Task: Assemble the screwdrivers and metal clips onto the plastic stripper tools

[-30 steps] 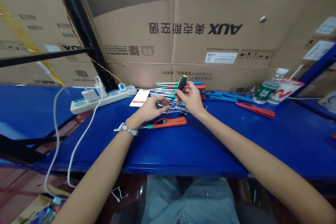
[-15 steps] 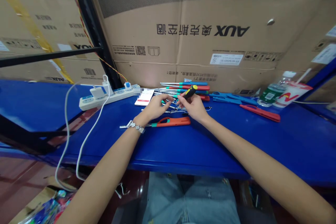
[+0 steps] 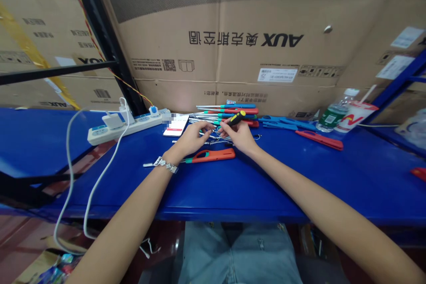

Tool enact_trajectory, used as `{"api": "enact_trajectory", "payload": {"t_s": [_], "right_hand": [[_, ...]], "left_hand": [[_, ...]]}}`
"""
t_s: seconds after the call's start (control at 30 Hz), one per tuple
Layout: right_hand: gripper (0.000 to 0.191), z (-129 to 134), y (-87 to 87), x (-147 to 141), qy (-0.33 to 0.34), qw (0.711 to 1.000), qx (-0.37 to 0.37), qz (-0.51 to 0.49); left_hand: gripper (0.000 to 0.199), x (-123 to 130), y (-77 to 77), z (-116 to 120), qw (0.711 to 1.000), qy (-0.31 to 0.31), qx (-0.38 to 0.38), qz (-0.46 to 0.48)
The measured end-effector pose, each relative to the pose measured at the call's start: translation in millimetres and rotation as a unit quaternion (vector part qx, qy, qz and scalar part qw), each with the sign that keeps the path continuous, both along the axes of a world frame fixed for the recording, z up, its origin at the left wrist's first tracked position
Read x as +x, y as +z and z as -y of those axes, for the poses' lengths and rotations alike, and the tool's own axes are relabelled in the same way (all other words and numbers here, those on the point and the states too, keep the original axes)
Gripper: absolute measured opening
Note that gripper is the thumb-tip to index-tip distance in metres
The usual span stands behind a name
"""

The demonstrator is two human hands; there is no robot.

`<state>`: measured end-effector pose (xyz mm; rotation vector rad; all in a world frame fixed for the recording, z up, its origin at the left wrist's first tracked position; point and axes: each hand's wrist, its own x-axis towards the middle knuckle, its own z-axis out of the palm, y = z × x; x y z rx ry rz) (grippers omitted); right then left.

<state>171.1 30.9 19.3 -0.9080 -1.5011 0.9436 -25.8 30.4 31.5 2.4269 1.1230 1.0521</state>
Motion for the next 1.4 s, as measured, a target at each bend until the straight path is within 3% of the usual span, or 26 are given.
{"api": "enact_trajectory", "payload": {"t_s": [0.37,0.6,0.93,1.27,1.4], "right_hand": [[0.042,20,7.4,31,-0.023,0.99,-0.063,-0.127],[0.041,22,9.3,35,-0.02,0.977,-0.08,-0.198],[0.04,25,11.6,33,-0.002,0.978,-0.066,-0.198],[0.043,27,13.1,30,-0.005,0.988,-0.016,-0.152],[0.042,29,14.5,29,-0.011,0.991,0.018,-0.129]], "left_hand": [[0.026,11,-1.3,9,0.998,-0.033,-0.041,0.023],[0.025,27,-8.0,12,0.995,-0.028,-0.091,0.029],[0.018,32,-10.2,10,0.988,-0.031,-0.131,0.073],[0.009,34,-5.9,16,0.996,-0.03,-0.062,0.051],[0.012,33,-6.7,16,0.996,-0.028,-0.067,0.058]]}}
